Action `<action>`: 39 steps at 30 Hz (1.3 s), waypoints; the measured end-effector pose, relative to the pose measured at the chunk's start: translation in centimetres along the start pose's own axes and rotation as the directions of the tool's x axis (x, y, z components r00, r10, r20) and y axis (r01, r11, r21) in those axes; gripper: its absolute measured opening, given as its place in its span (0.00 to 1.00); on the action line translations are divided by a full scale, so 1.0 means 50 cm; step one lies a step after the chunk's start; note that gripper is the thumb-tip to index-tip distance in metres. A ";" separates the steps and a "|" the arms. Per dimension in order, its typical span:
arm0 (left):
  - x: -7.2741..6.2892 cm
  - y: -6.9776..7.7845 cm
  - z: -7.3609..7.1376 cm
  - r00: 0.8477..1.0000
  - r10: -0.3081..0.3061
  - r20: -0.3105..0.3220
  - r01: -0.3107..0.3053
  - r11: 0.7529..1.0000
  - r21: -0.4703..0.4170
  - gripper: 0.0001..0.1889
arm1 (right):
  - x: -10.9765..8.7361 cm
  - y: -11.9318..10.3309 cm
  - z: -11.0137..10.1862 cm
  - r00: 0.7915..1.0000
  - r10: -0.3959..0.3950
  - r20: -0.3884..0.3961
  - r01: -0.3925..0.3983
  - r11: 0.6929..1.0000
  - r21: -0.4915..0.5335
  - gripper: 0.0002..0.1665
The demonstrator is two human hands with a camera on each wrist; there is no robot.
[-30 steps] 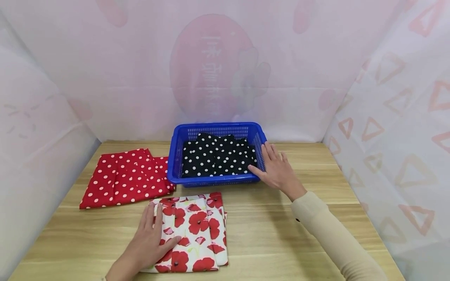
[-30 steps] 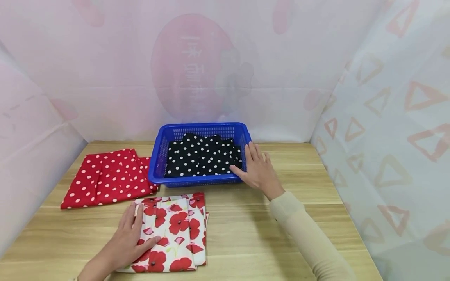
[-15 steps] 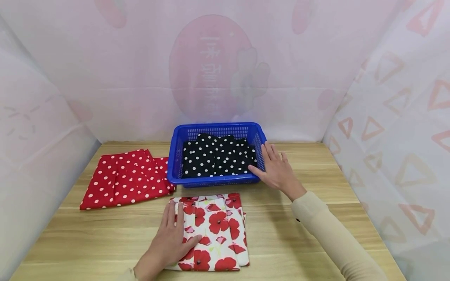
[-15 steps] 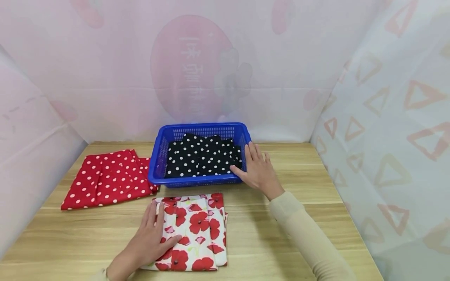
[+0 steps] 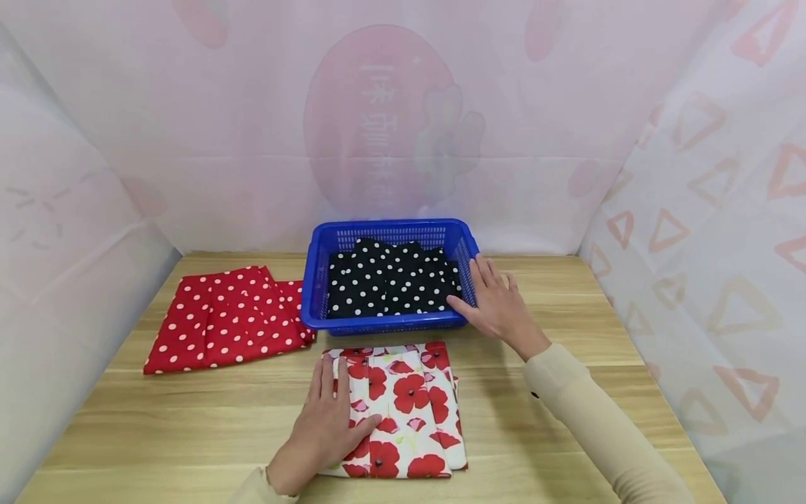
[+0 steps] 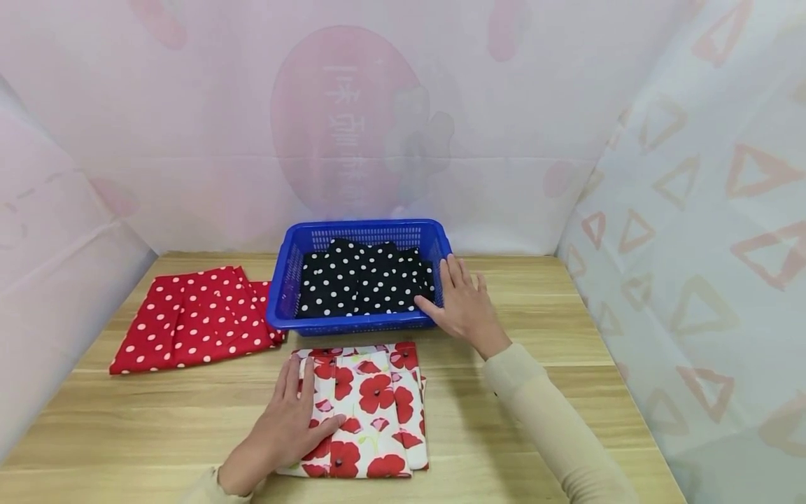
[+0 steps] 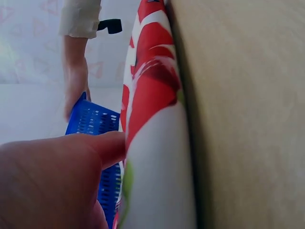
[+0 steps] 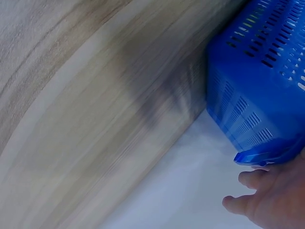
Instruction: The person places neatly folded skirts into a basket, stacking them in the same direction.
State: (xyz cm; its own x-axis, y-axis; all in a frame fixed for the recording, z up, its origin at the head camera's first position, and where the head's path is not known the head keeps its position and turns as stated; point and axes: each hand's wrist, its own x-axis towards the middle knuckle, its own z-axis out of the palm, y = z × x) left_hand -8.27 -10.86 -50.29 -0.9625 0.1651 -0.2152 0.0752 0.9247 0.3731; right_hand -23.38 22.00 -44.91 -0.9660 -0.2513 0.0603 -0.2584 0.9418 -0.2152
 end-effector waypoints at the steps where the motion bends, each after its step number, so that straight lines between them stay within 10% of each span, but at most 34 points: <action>1: 0.001 -0.002 -0.004 1.000 0.003 0.002 -0.003 1.000 -0.007 0.64 | -0.002 0.000 -0.001 1.000 0.002 0.002 -0.002 1.000 0.000 0.60; 16: 0.017 -0.054 -0.102 0.993 -0.029 -0.116 0.029 1.000 0.002 0.40 | -0.141 -0.062 -0.076 0.957 -0.084 -0.277 0.114 0.989 0.095 0.32; 23: 0.037 -0.072 -0.102 0.992 -0.123 -0.017 0.121 0.990 -0.072 0.24 | -0.177 -0.075 -0.031 0.998 0.058 0.018 -0.061 0.957 0.285 0.22; 39: 0.058 -0.081 -0.086 0.978 -0.192 0.084 0.209 0.919 -0.334 0.23 | -0.177 -0.110 0.060 0.911 0.177 0.373 -0.346 0.821 0.454 0.21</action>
State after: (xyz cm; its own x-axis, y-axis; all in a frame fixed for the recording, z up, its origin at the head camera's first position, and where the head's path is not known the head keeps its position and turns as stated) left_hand -12.46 -15.59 -48.52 -0.9337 0.0131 -0.3578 -0.2188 0.7702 0.5991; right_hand -13.41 18.38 -47.20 -0.9264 -0.1458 -0.3471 0.1205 0.7587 -0.6402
